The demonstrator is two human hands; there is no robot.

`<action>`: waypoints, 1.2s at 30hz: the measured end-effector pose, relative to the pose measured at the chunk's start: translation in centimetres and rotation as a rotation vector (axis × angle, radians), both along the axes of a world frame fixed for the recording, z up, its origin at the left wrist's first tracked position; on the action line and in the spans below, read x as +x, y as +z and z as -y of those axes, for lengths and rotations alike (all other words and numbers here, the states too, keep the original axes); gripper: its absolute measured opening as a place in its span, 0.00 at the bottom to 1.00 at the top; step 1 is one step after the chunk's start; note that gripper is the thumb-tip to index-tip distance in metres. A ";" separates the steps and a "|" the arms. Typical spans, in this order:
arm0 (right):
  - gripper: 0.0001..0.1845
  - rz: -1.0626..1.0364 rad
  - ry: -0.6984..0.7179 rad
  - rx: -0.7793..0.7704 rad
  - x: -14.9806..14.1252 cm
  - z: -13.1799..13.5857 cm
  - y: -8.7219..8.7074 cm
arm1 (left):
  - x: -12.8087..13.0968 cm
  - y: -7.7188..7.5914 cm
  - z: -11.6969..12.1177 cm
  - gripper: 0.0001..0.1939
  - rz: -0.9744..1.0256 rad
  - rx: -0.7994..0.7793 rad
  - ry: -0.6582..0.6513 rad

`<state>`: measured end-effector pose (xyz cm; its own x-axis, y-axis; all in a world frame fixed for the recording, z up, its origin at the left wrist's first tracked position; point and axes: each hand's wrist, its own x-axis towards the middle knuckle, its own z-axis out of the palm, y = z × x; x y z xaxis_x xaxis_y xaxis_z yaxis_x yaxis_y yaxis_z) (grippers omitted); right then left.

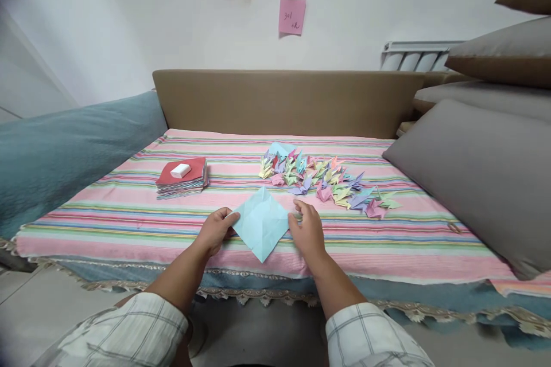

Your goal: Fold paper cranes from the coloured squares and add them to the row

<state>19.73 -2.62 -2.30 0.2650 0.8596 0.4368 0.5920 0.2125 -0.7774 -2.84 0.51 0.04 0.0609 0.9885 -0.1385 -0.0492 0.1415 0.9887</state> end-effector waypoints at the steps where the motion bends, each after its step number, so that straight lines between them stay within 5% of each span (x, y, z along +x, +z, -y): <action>1: 0.18 0.153 0.004 0.023 -0.3 0.1 -0.1 | 0.1 -0.4 -0.3 0.17 -0.042 -0.001 0.011; 5: 0.14 0.517 0.214 -0.001 -2.3 1.0 -0.3 | 0.0 -1.3 -1.1 0.15 -0.146 0.039 0.020; 9: 0.15 0.626 0.262 -0.081 -3.9 1.2 -0.5 | -0.1 -1.5 -1.2 0.14 -0.217 0.091 0.011; 16: 0.16 0.650 0.242 -0.134 -4.4 1.0 -0.7 | 0.1 -1.2 -0.5 0.14 -0.246 0.070 -0.080; 27: 0.17 0.622 0.236 -0.115 -4.3 1.0 -1.1 | 0.4 -0.4 1.1 0.16 -0.730 0.345 -0.177; 31: 0.17 0.610 0.229 -0.113 -4.4 0.9 -1.1 | 0.8 -0.6 1.3 0.16 -0.908 0.368 -0.109; 36: 0.17 0.601 0.213 -0.111 -4.3 0.3 -1.3 | 1.3 -0.9 0.4 0.18 -0.873 0.376 -0.011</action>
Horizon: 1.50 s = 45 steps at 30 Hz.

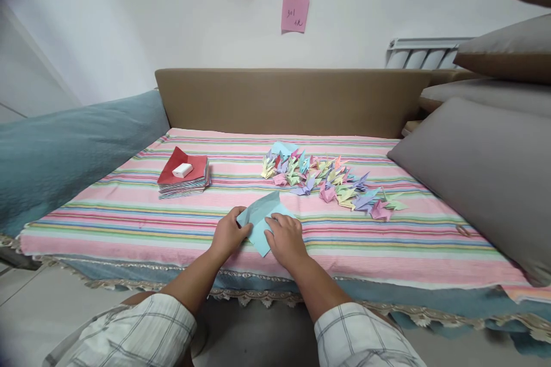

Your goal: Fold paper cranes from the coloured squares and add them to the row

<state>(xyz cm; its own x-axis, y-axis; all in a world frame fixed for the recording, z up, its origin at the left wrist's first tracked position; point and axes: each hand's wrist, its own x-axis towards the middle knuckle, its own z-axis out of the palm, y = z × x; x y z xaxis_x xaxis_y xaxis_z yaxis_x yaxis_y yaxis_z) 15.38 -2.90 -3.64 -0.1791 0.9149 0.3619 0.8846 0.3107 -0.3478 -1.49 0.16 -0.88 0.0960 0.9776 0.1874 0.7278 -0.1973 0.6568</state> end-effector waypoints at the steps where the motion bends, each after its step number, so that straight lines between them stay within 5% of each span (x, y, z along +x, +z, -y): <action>1: 0.17 0.001 -0.004 -0.002 0.0 -0.1 0.0 | 0.1 -0.1 -0.2 0.19 0.013 -0.001 -0.004; 8: 0.16 -0.007 -0.027 -0.035 0.0 -0.6 0.2 | 0.1 -1.2 0.0 0.27 0.207 -0.079 -0.194; 15: 0.10 0.064 -0.053 -0.088 0.1 -0.3 0.7 | -0.4 -0.6 1.5 0.13 -0.252 0.192 -0.379; 21: 0.09 0.116 -0.098 -0.090 0.2 0.3 0.5 | -0.9 -0.4 1.6 0.13 -0.345 0.262 -0.537; 30: 0.10 0.140 -0.158 -0.086 -0.1 0.8 0.5 | -0.7 0.5 1.9 0.25 -0.411 0.243 -0.569; 36: 0.09 0.093 -0.143 -0.051 -0.3 1.1 0.3 | -0.6 -0.2 1.4 0.10 -0.411 0.203 -0.545; 45: 0.16 0.040 -0.043 0.021 -0.4 1.2 -0.3 | -0.4 -0.9 0.7 0.22 -0.257 0.081 -0.401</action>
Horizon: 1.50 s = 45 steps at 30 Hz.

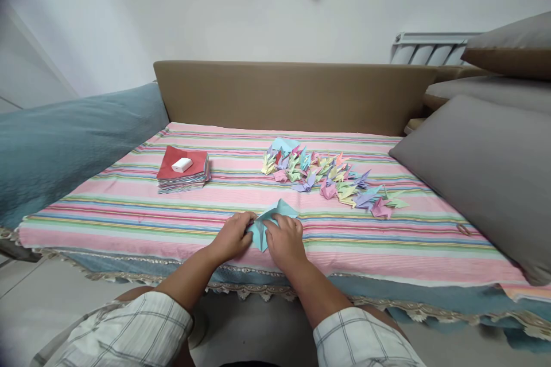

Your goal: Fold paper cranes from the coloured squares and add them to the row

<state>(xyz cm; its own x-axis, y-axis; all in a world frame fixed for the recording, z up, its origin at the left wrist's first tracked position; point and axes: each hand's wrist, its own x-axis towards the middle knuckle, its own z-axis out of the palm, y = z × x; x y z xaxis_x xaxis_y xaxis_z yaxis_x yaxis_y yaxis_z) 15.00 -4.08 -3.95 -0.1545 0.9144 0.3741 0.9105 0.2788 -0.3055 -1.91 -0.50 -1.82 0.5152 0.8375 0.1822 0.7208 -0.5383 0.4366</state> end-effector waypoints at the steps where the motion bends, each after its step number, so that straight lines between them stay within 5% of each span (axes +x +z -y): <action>1: 0.17 0.005 0.008 0.001 0.0 0.0 0.0 | 0.0 0.0 0.0 0.24 0.016 -0.010 0.006; 8: 0.14 0.028 0.045 0.015 -0.4 0.4 0.1 | -0.5 0.5 0.0 0.34 0.105 -0.068 -0.002; 18: 0.12 -0.007 0.067 0.061 -0.6 0.9 1.0 | 0.3 0.1 -0.1 0.21 0.115 0.003 0.096; 21: 0.14 -0.170 0.079 0.156 0.6 0.7 1.7 | 0.5 0.1 -0.3 0.24 0.113 -0.008 0.093; 25: 0.17 -0.655 -0.113 0.318 2.7 -0.5 2.1 | 0.4 0.6 -0.2 0.25 0.096 -0.029 0.094; 30: 0.29 -1.150 -0.007 -0.081 3.9 -2.0 1.2 | 0.4 0.8 -0.2 0.24 0.096 -0.023 0.094; 45: 0.32 -1.046 0.199 -0.245 2.6 -1.4 1.2 | 0.7 0.7 0.2 0.18 0.102 0.035 0.112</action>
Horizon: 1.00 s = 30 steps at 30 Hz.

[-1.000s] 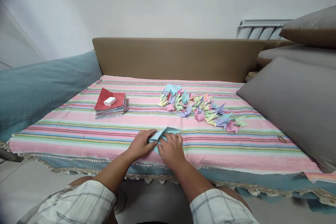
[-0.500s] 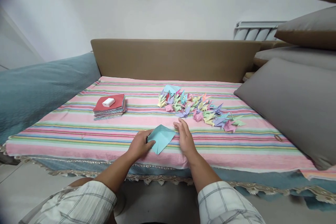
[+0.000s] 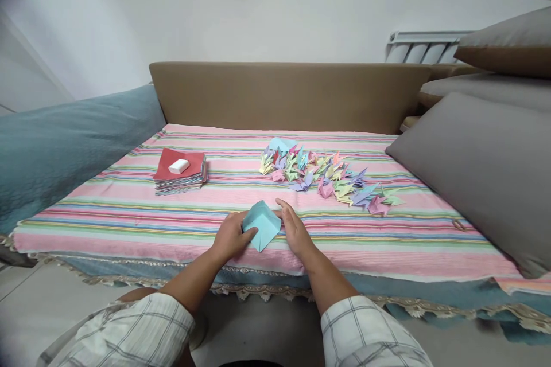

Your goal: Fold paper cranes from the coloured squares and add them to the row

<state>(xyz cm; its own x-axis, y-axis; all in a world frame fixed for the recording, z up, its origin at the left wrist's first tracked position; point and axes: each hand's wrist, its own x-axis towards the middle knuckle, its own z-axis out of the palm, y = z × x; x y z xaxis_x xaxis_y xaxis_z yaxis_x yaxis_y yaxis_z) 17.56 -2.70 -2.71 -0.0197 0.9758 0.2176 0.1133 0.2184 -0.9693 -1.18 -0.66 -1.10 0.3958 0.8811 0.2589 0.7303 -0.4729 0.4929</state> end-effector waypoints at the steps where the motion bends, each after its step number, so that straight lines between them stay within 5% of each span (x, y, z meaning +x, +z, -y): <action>1: 0.32 -0.015 0.024 0.007 -0.1 0.0 -0.1 | 0.0 0.0 0.0 0.17 0.000 0.006 -0.005; 8: 0.31 -0.020 0.071 0.033 -0.4 -0.1 -1.1 | 0.0 0.0 0.1 0.17 -0.017 0.014 0.015; 18: 0.28 0.285 -0.015 0.153 -0.2 -0.2 -1.2 | 0.0 0.1 0.0 0.21 0.009 -0.013 -0.030; 30: 0.25 0.404 -0.019 0.186 -0.2 -0.4 -1.4 | -0.2 -0.4 -0.1 0.22 0.014 0.017 -0.042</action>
